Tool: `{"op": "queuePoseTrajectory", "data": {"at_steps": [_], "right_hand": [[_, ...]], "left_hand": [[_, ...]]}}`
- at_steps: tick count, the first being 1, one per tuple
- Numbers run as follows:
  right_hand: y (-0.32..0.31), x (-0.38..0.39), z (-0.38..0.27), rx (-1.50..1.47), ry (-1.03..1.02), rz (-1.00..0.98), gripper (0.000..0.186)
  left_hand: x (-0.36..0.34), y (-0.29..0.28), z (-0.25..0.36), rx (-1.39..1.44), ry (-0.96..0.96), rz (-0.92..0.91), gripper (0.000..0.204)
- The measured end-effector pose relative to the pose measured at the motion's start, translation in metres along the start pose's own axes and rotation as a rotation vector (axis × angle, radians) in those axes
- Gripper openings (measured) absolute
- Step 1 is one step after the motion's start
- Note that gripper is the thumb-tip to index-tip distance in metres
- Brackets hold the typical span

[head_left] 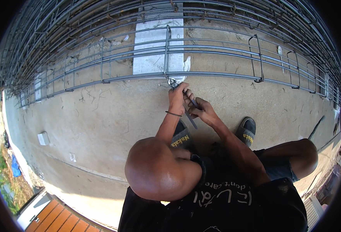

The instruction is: The person ties steel reinforcement bars together using wire and a pair of pliers, working along the length of a cage-like rebar structure.

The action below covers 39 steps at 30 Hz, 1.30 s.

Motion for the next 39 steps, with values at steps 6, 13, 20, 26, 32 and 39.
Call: {"op": "queuePoseTrajectory", "data": {"at_steps": [6, 13, 20, 26, 32, 39], "right_hand": [[0.013, 0.036, -0.034, 1.012, -0.292, 0.628, 0.062], [0.02, 0.002, 0.019, 0.245, 0.024, 0.147, 0.021], [0.058, 0.02, 0.01, -0.885, 0.428, -0.457, 0.023], [0.019, 0.02, -0.004, -0.37, 0.296, -0.279, 0.036], [0.004, 0.061, -0.074, 1.331, -0.348, 0.723, 0.05], [-0.038, 0.014, -0.062, 1.127, -0.298, 0.573, 0.024]], "left_hand": [[-0.007, 0.013, -0.001, 0.106, 0.051, 0.118, 0.024], [0.007, -0.018, -0.003, -0.401, 0.115, 0.151, 0.02], [0.013, -0.003, 0.001, 0.107, -0.055, -0.259, 0.021], [0.005, 0.009, -0.001, 0.075, -0.025, -0.116, 0.027], [-0.002, 0.022, -0.005, 0.278, 0.009, 0.087, 0.024], [-0.004, 0.03, -0.002, 0.377, 0.111, 0.08, 0.014]]}}
Point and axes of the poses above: each hand's wrist, its own x-axis away from the middle knuckle, its own y-axis out of the palm, z = x × y, the point moved 8 cm from there along -x, towards the middle knuckle, and after that the axes turned 9 degrees about -x, right-handed, at the moved point
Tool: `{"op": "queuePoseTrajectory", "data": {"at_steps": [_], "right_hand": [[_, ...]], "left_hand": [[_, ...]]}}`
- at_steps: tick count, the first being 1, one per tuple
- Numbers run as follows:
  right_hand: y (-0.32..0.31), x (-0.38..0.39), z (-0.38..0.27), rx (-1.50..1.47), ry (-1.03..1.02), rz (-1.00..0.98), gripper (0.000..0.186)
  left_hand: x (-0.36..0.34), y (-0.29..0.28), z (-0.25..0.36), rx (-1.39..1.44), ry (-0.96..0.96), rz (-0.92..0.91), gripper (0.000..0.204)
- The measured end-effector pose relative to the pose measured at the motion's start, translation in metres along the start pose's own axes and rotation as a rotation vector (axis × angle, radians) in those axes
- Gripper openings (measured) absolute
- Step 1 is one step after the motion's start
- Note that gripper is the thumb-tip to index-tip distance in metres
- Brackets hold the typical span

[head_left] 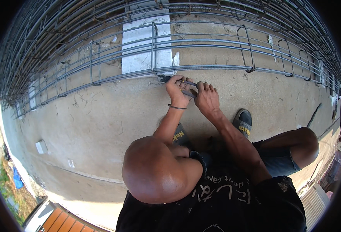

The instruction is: The person ties steel reinforcement bars together using wire and a pair of pliers, working along the length of a cage-like rebar structure.

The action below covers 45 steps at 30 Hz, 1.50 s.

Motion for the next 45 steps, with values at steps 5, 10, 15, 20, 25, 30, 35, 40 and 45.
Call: {"op": "queuePoseTrajectory", "data": {"at_steps": [5, 10, 15, 20, 25, 30, 35, 40, 45], "right_hand": [[-0.007, -0.049, 0.024, 0.059, -0.244, -0.029, 0.023], [0.002, -0.063, 0.033, 0.049, -0.258, -0.109, 0.019], [0.017, -0.033, 0.022, -0.147, -0.12, -0.287, 0.023], [0.055, 0.015, -0.004, -0.776, 0.182, -0.723, 0.023], [0.092, 0.072, -0.038, -1.592, 0.793, -1.174, 0.021], [0.078, 0.072, -0.051, -1.704, 0.748, -1.29, 0.021], [0.031, 0.024, 0.005, -0.815, 0.204, -0.542, 0.046], [-0.029, 0.038, -0.039, -0.162, 0.026, -0.032, 0.07], [-0.036, 0.029, -0.045, -0.119, 0.021, -0.039, 0.07]], "left_hand": [[0.015, -0.005, -0.004, -0.25, 0.031, -0.234, 0.035], [0.016, -0.02, 0.001, -0.338, 0.061, -0.16, 0.033], [0.021, -0.031, -0.001, -0.37, 0.095, -0.146, 0.038], [0.03, -0.046, 0.004, -0.541, 0.019, -0.232, 0.046], [0.024, -0.03, 0.011, -0.357, -0.09, -0.481, 0.044], [0.013, -0.024, 0.008, -0.116, -0.166, -0.434, 0.025], [0.004, -0.003, -0.006, -0.063, -0.114, -0.376, 0.022], [0.014, 0.004, 0.002, -0.029, -0.089, -0.334, 0.024], [0.016, -0.003, 0.001, -0.124, -0.1, -0.341, 0.048]]}}
Point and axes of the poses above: each hand's wrist, its own x-axis away from the middle knuckle, its own y-axis out of the palm, z = x × y, the point moved 8 cm from there along -x, towards the middle knuckle, and after that the axes turned 9 degrees about -x, right-handed, at the moved point
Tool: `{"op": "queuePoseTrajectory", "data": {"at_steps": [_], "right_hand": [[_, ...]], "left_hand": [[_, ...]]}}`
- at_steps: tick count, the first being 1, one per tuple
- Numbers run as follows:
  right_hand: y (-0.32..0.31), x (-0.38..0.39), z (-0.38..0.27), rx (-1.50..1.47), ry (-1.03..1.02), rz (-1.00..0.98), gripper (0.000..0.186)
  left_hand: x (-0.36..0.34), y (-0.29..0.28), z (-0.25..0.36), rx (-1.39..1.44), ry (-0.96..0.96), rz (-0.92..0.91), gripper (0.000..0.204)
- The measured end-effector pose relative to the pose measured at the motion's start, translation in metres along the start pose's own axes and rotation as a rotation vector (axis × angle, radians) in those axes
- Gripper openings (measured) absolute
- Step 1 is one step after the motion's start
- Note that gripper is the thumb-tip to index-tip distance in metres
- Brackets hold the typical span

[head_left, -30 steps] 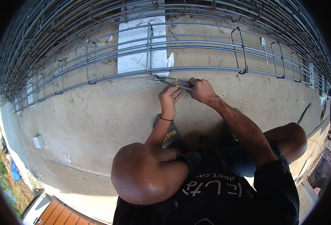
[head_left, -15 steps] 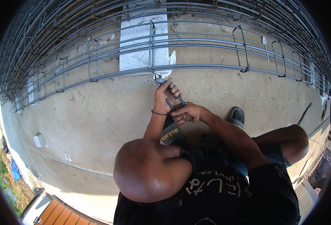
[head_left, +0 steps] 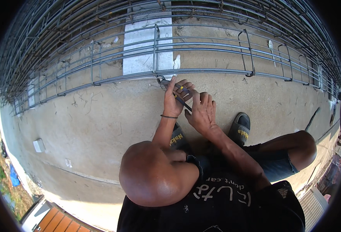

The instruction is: The person ties steel reinforcement bars together using wire and a pair of pliers, working along the length of a cage-like rebar structure.

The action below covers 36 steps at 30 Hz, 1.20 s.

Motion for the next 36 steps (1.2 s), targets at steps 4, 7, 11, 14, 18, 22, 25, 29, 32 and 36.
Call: {"op": "queuePoseTrajectory", "data": {"at_steps": [4, 7, 11, 14, 18, 22, 25, 29, 32, 36], "right_hand": [[0.002, -0.015, 0.01, -0.045, -0.06, -0.132, 0.072], [0.007, -0.005, 0.011, -0.062, -0.023, -0.136, 0.074], [0.014, 0.003, 0.011, -0.096, -0.017, -0.159, 0.076], [0.013, 0.001, 0.008, -0.103, 0.001, -0.17, 0.071], [-0.006, 0.007, -0.014, 0.177, -0.193, 0.112, 0.053], [-0.015, 0.006, -0.009, 0.277, -0.195, 0.308, 0.039], [0.004, -0.004, 0.014, 0.266, -0.149, 0.157, 0.039], [-0.003, -0.02, 0.021, 0.213, -0.247, 0.152, 0.034], [-0.003, -0.033, 0.03, 0.184, -0.288, 0.097, 0.031], [0.0, -0.042, 0.038, 0.142, -0.278, 0.062, 0.038]], "left_hand": [[-0.007, -0.004, -0.001, -0.021, 0.045, -0.027, 0.051], [-0.006, -0.003, -0.005, 0.007, 0.003, 0.043, 0.047], [-0.003, -0.004, -0.003, -0.009, 0.026, 0.011, 0.044], [-0.004, 0.001, 0.0, 0.045, 0.049, -0.128, 0.035], [-0.011, 0.01, 0.0, 0.253, 0.091, -0.183, 0.029], [-0.007, 0.018, -0.001, 0.232, 0.045, 0.051, 0.023], [-0.006, 0.02, 0.001, 0.226, 0.08, 0.119, 0.022], [-0.01, 0.022, 0.002, 0.244, 0.117, 0.222, 0.022], [-0.016, 0.026, 0.003, 0.269, 0.157, 0.274, 0.022], [-0.02, 0.024, 0.004, 0.28, 0.213, 0.295, 0.023]]}}
Point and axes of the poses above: each hand's wrist, its own x-axis away from the middle knuckle, its own y-axis out of the palm, z = x × y, the point moved 8 cm from there along -x, towards the middle knuckle, and after that the axes turned 9 degrees about -x, right-handed, at the moved point
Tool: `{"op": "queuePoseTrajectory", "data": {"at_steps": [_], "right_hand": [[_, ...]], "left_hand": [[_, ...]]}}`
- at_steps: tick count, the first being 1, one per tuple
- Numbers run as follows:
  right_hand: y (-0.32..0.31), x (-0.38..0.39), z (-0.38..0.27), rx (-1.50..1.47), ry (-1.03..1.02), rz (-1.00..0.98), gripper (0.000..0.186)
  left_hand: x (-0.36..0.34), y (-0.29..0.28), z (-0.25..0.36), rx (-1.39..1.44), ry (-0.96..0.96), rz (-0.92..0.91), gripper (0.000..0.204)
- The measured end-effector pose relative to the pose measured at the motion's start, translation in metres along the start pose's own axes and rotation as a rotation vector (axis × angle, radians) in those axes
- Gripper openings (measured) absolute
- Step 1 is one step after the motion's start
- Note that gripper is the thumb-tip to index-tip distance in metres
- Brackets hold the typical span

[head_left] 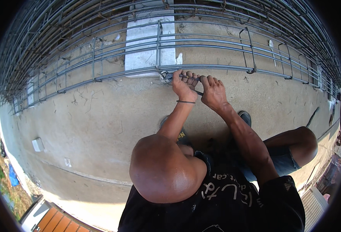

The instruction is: The person ties steel reinforcement bars together using wire and a pair of pliers, working along the length of a cage-like rebar structure.

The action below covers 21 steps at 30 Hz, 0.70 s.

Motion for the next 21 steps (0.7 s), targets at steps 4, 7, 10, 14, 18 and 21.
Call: {"op": "queuePoseTrajectory", "data": {"at_steps": [4, 7, 10, 14, 18, 21], "right_hand": [[0.013, 0.011, -0.004, -0.103, 0.134, -0.065, 0.036], [0.038, 0.031, -0.012, -0.333, 0.405, -0.217, 0.034], [0.067, 0.046, -0.017, -0.639, 0.54, -0.36, 0.031], [0.105, 0.065, -0.028, -1.322, 0.797, -0.576, 0.032], [0.106, 0.072, -0.046, -1.928, 0.948, -0.805, 0.036], [0.09, 0.062, -0.035, -1.866, 0.879, -0.862, 0.033]], "left_hand": [[0.002, -0.011, 0.003, -0.016, -0.059, -0.136, 0.023], [0.015, -0.029, 0.009, -0.127, -0.09, -0.278, 0.026], [0.015, -0.046, 0.013, -0.148, -0.151, -0.401, 0.025], [0.008, -0.045, 0.017, -0.173, -0.228, -0.447, 0.018], [0.014, -0.033, 0.014, -0.15, -0.345, -0.649, 0.02], [0.003, -0.037, 0.005, -0.302, -0.306, -0.37, 0.028]]}}
Point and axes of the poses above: each hand's wrist, its own x-axis away from the middle knuckle, its own y-axis out of the palm, z = x × y, the point moved 8 cm from there along -x, towards the middle knuckle, and after that the axes turned 9 degrees about -x, right-handed, at the moved point
